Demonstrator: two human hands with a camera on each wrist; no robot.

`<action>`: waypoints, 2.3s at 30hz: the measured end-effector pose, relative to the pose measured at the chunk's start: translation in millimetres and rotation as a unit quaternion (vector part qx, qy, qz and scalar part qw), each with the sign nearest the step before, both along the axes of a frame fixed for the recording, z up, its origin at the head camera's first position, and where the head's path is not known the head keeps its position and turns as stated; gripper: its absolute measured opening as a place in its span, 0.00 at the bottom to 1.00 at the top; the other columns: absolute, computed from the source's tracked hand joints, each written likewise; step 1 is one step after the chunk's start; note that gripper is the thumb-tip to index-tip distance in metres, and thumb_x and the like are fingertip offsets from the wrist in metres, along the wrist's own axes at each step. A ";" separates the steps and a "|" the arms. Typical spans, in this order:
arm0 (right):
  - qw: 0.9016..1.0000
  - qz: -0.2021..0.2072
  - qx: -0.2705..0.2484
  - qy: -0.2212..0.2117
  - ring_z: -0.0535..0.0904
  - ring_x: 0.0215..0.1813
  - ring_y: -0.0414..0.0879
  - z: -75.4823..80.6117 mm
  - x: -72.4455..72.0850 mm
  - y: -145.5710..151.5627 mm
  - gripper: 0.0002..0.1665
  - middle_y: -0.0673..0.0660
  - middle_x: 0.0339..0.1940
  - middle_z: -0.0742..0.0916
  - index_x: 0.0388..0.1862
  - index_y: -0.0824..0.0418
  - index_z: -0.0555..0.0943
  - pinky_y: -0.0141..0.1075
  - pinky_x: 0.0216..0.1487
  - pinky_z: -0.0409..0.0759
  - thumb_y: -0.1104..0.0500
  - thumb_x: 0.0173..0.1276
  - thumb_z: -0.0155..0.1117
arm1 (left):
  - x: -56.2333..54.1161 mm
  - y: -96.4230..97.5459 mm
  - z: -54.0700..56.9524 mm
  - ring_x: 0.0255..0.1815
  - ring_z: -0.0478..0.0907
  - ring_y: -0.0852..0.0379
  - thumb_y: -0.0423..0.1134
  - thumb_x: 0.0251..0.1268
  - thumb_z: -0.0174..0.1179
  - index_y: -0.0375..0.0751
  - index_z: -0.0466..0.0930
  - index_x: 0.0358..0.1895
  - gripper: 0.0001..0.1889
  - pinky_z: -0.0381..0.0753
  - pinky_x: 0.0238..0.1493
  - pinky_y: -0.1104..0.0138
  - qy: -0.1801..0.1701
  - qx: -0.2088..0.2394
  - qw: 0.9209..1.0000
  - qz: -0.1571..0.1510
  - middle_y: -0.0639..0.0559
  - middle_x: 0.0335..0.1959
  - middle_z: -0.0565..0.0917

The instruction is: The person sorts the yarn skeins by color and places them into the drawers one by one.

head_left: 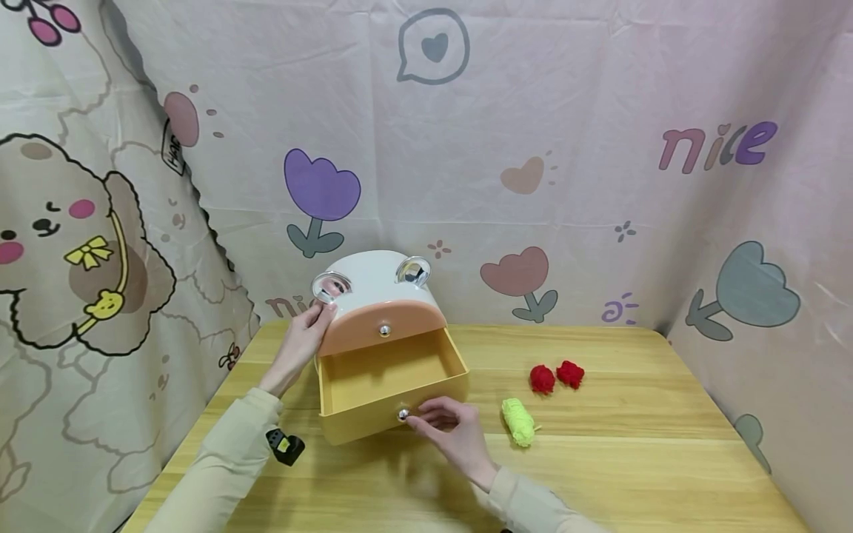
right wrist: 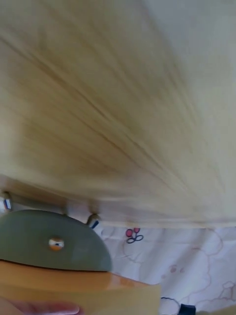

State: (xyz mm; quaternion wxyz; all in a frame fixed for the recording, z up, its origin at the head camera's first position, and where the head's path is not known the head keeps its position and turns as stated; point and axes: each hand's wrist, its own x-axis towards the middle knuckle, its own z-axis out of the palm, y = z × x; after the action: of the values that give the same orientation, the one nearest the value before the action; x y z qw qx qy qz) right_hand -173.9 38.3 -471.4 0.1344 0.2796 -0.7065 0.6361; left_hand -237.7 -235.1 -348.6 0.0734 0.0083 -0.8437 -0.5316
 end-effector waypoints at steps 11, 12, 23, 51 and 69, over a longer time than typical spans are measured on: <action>0.998 -0.028 -0.034 -0.044 0.88 0.26 0.39 -0.1 -7.8 40.0 0.07 0.70 0.28 0.89 0.36 0.71 0.85 0.40 0.29 0.88 0.69 0.60 0.73 | -0.6 1.0 -0.2 0.69 0.64 0.49 0.55 0.81 0.45 0.30 0.72 0.60 0.28 0.63 0.71 0.56 0.009 -0.001 1.000 0.007 0.42 0.76 0.66; 0.998 -0.036 -0.036 -0.044 0.88 0.26 0.39 -0.7 -8.8 44.3 0.07 0.70 0.28 0.89 0.36 0.72 0.85 0.40 0.29 0.88 0.70 0.60 0.73 | -0.6 0.7 -0.3 0.70 0.63 0.49 0.55 0.81 0.45 0.31 0.72 0.62 0.28 0.63 0.72 0.56 0.008 0.000 1.000 0.006 0.42 0.77 0.65; 0.982 -0.140 -0.072 -0.106 0.87 0.29 0.35 -6.7 -25.1 95.8 0.12 0.41 0.27 0.91 0.41 0.78 0.82 0.29 0.34 0.86 0.72 0.61 0.71 | -0.1 -0.7 -1.5 0.76 0.60 0.47 0.54 0.81 0.44 0.33 0.69 0.70 0.29 0.60 0.78 0.53 0.001 0.000 1.000 0.001 0.42 0.80 0.60; 0.918 -0.270 -0.058 -0.286 0.74 0.54 0.37 -36.6 -67.9 185.4 0.38 0.35 0.48 0.82 0.71 0.64 0.71 0.18 0.47 0.73 0.63 0.63 0.74 | 0.4 -2.3 -1.8 0.80 0.56 0.46 0.54 0.81 0.44 0.35 0.65 0.74 0.31 0.57 0.80 0.51 0.001 -0.003 1.000 -0.005 0.42 0.80 0.58; 0.937 -0.195 0.080 -0.278 0.72 0.33 0.34 -41.7 -87.9 198.3 0.41 0.66 0.55 0.83 0.74 0.66 0.69 0.26 0.30 0.70 0.68 0.62 0.72 | 1.5 -1.1 -1.3 0.75 0.61 0.48 0.54 0.81 0.44 0.33 0.69 0.70 0.29 0.61 0.77 0.54 0.004 0.008 1.000 -0.003 0.41 0.79 0.62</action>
State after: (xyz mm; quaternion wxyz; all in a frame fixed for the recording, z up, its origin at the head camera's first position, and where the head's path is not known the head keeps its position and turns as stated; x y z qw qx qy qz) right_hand -261.7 236.6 -513.2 0.0312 -0.0420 -0.8047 0.5914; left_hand -236.2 -236.2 -349.9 0.0750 0.0042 -0.8390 -0.5390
